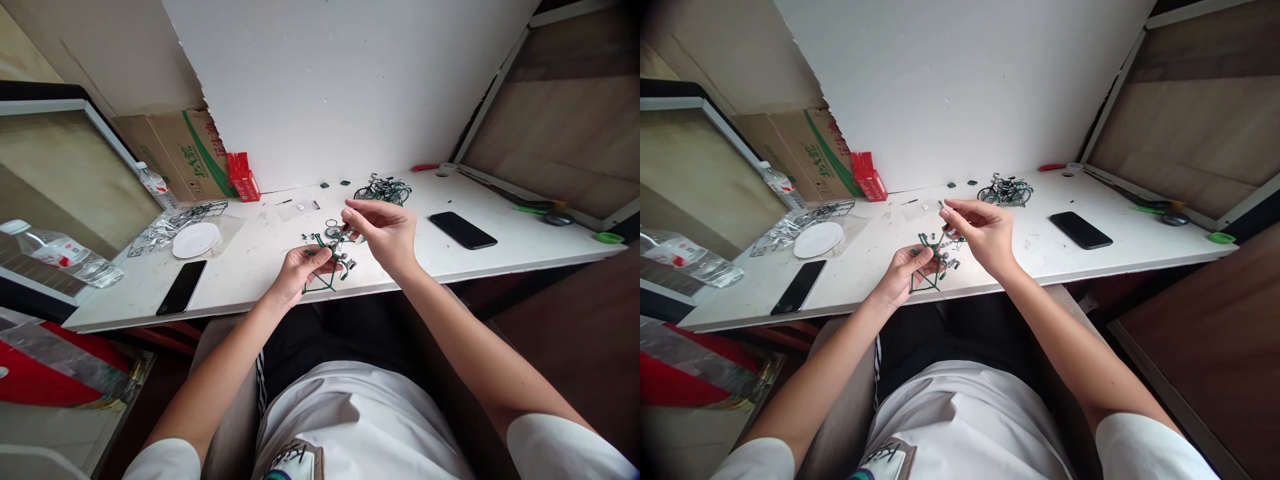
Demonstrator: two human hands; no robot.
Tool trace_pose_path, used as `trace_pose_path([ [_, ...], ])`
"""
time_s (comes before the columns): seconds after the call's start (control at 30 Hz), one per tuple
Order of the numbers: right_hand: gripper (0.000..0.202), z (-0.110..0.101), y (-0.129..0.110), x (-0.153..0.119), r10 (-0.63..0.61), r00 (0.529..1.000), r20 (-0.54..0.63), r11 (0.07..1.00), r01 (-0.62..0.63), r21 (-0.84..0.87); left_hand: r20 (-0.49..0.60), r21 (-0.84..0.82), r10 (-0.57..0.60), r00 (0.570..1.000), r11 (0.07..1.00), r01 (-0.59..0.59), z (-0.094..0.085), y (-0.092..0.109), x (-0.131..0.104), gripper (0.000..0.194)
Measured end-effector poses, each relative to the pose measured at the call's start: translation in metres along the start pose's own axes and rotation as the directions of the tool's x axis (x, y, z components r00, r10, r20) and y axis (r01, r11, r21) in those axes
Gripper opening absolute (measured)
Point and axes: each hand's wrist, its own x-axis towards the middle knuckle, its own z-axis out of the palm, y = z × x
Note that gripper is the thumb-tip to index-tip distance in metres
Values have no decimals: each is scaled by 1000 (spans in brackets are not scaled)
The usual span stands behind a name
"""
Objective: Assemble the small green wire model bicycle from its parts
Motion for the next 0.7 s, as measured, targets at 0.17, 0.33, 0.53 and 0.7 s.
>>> trace_pose_path([
  [0.17,39,-4,-6,2,28,991,132,996,-39,83,-43,2,42,998,999,-42,-3,1,1,40],
  [0.33,36,-8,-7,5,38,991,131,996,-48,78,-48,21,74,996,997,-73,-7,0,4,39],
  [0.53,44,-5,-4,5,49,998,45,998,-50,23,-51,59,90,995,994,-86,-7,0,4,39],
  [0.7,39,-2,-5,0,-2,1000,16,1000,1,16,-44,69,77,996,995,-74,-5,0,3,40],
])
